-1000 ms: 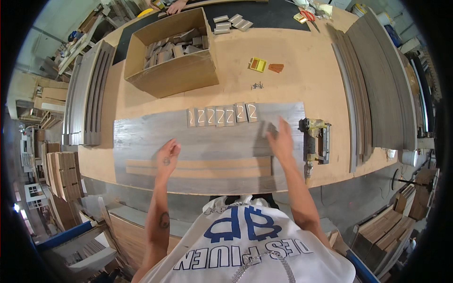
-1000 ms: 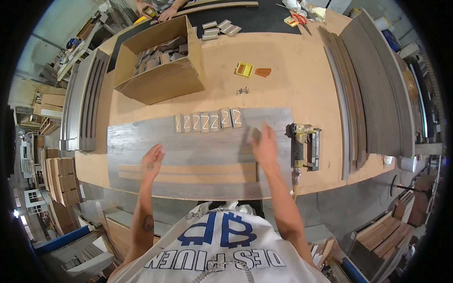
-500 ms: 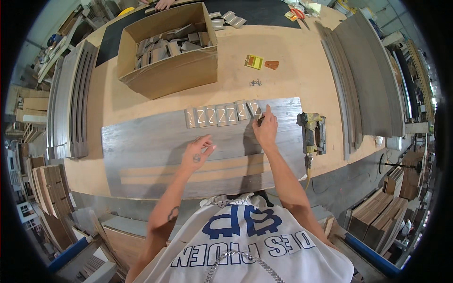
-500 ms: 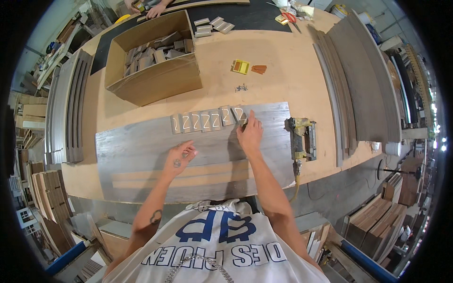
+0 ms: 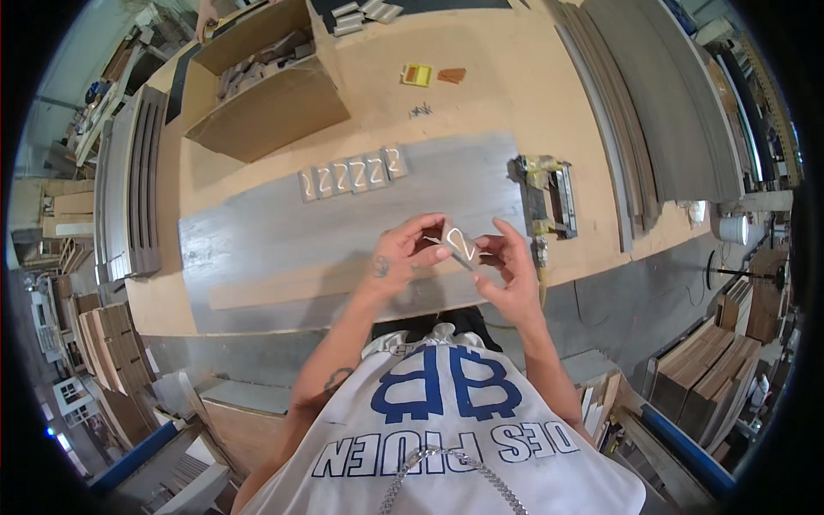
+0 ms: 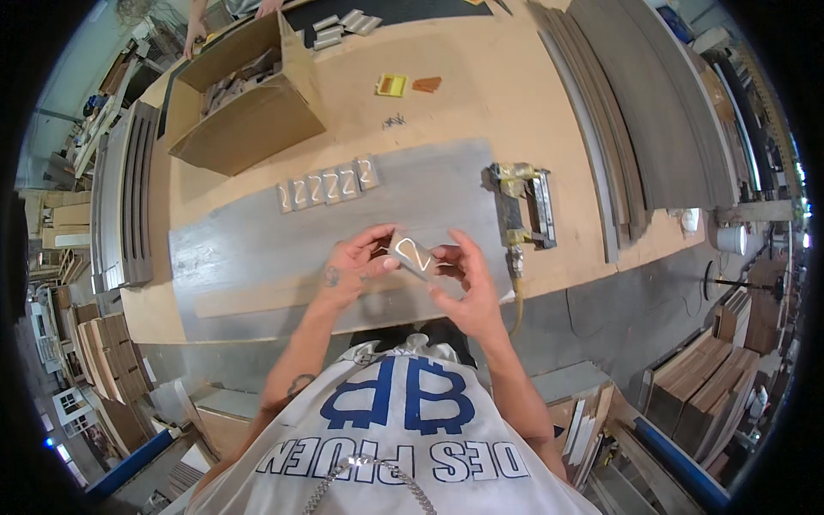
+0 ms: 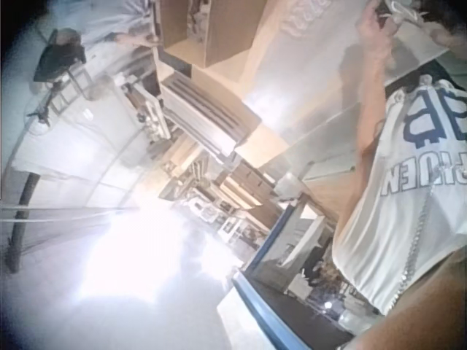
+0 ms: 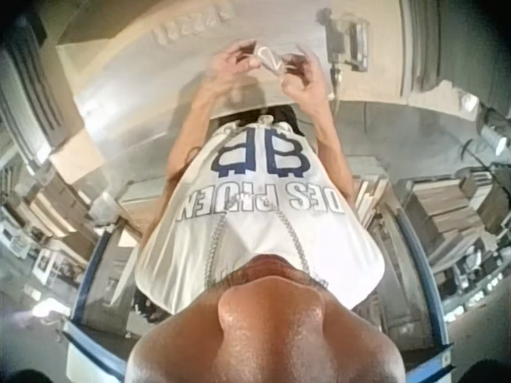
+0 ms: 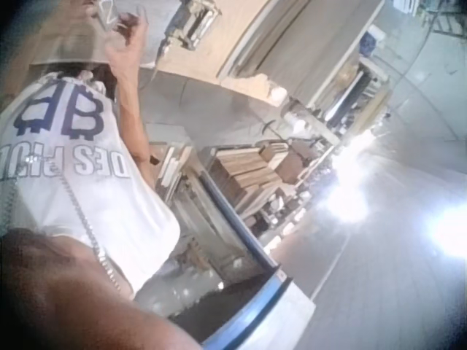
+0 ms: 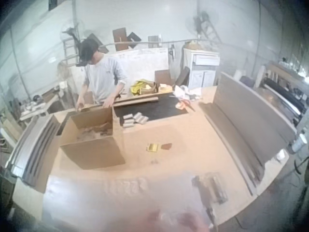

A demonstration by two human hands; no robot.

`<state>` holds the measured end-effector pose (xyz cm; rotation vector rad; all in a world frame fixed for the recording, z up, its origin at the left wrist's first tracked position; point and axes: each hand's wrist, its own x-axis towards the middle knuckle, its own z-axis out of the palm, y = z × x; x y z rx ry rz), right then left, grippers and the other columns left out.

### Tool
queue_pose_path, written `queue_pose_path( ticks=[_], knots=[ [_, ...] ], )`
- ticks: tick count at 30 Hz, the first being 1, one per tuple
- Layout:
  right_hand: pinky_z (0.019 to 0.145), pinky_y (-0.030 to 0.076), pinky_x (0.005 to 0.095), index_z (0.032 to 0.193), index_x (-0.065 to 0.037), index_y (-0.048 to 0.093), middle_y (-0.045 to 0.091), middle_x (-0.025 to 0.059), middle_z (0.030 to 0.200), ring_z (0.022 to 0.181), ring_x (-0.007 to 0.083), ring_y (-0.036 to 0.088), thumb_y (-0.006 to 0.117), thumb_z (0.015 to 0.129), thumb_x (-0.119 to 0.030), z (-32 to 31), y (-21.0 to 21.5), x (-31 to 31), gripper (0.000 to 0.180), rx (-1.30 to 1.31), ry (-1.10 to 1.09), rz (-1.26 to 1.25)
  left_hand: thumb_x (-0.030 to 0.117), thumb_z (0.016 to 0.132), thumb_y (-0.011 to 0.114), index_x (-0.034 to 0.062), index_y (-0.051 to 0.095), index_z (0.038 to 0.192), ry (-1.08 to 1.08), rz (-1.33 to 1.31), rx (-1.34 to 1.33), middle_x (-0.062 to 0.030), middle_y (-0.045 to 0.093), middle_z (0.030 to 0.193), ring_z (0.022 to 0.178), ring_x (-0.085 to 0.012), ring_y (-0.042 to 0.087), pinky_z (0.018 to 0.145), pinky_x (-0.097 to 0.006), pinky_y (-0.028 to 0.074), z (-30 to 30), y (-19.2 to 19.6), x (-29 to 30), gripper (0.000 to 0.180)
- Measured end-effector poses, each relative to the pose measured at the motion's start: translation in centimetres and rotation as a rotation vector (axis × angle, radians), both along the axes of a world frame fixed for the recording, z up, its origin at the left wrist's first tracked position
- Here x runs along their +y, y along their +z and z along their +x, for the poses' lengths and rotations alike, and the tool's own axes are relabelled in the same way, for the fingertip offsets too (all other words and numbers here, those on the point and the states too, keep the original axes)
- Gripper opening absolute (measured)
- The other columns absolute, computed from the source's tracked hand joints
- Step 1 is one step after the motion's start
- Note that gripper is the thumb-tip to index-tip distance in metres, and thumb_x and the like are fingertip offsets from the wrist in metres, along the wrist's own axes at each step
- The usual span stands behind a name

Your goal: Applying glue and using a nail gun to attach wooden strips to furniture panels.

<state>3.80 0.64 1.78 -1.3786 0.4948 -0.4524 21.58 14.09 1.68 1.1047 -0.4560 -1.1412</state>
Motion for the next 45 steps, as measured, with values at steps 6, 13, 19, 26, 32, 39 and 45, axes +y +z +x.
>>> queue_pose_path(
  ticks=[6,13,19,26,32,39,45],
  knots=[
    [0.087,0.062,0.0395,0.138,0.01,0.049,0.065,0.0251,0.12,0.107,0.0318,0.069,0.058,0.103,-0.022,-6.8,-3.0,-1.0,0.048,0.014,0.35,1.001,0.027,0.088,0.079,-0.0052,0.056,0.135,-0.196,-0.074,0.126,-0.0113,0.055,0.133,0.124,-0.0223,0.052,0.105,-0.037,0.042,-4.4,-2.5,2.6,0.061],
    [0.076,0.064,0.0367,0.118,0.012,0.06,0.071,0.0241,0.099,0.089,0.0307,0.074,0.055,0.105,-0.028,-7.2,-8.1,-2.3,0.042,0.214,0.285,1.224,0.024,0.087,0.079,-0.0036,0.057,0.134,-0.084,0.052,0.162,-0.0082,0.061,0.123,0.115,-0.0204,0.057,0.103,-0.036,0.044,-6.0,-7.7,3.3,0.059],
    [0.069,0.058,0.0292,0.106,0.009,0.066,0.071,0.0129,0.088,0.074,0.0177,0.07,0.059,0.103,-0.023,-4.0,-13.3,-8.7,0.033,0.494,-0.092,0.414,0.027,0.088,0.073,0.0079,0.06,0.133,0.04,0.55,-1.373,-0.0105,0.055,0.129,0.121,-0.0331,0.05,0.103,-0.045,0.038,-2.4,-10.7,2.8,0.05],
    [0.079,0.054,0.0437,0.111,0.006,0.062,0.063,0.0211,0.103,0.093,0.0355,0.064,0.073,0.091,-0.034,-2.0,-12.8,-4.5,0.046,0.79,-0.274,-0.817,0.035,0.091,0.066,0.0068,0.061,0.132,-0.111,0.555,-1.451,-0.0118,0.052,0.132,0.123,-0.0342,0.045,0.103,-0.051,0.033,0.3,-14.0,4.0,0.05],
    [0.091,0.047,0.0484,0.122,0.001,0.057,0.056,0.0225,0.115,0.109,0.0414,0.055,0.079,0.083,-0.032,-1.1,-13.8,-4.3,0.056,0.863,-0.34,-0.808,0.037,0.09,0.067,0.0059,0.06,0.133,-0.002,0.64,-1.592,-0.0131,0.052,0.13,0.122,-0.0328,0.045,0.102,-0.049,0.033,0.5,-13.8,2.3,0.053],
    [0.094,0.045,0.0497,0.124,-0.001,0.058,0.056,0.0218,0.116,0.11,0.0415,0.052,0.079,0.082,-0.031,-5.0,-14.8,-4.2,0.055,0.698,-0.248,-0.89,0.042,0.092,0.063,-0.0003,0.055,0.132,-0.45,0.521,-1.616,-0.0151,0.051,0.132,0.124,-0.0328,0.045,0.104,-0.046,0.036,-4.6,-13.5,3.2,0.059],
    [0.094,0.041,0.0513,0.121,0.004,0.056,0.056,0.0217,0.116,0.11,0.0401,0.052,0.078,0.08,-0.035,-1.5,-12.2,-2.0,0.061,0.88,-0.246,-0.957,0.044,0.096,0.061,-0.0007,0.053,0.129,-0.399,0.472,-1.609,-0.0166,0.051,0.127,0.119,-0.0337,0.051,0.103,-0.045,0.041,-4.0,-12.7,3.7,0.057]
  ],
)
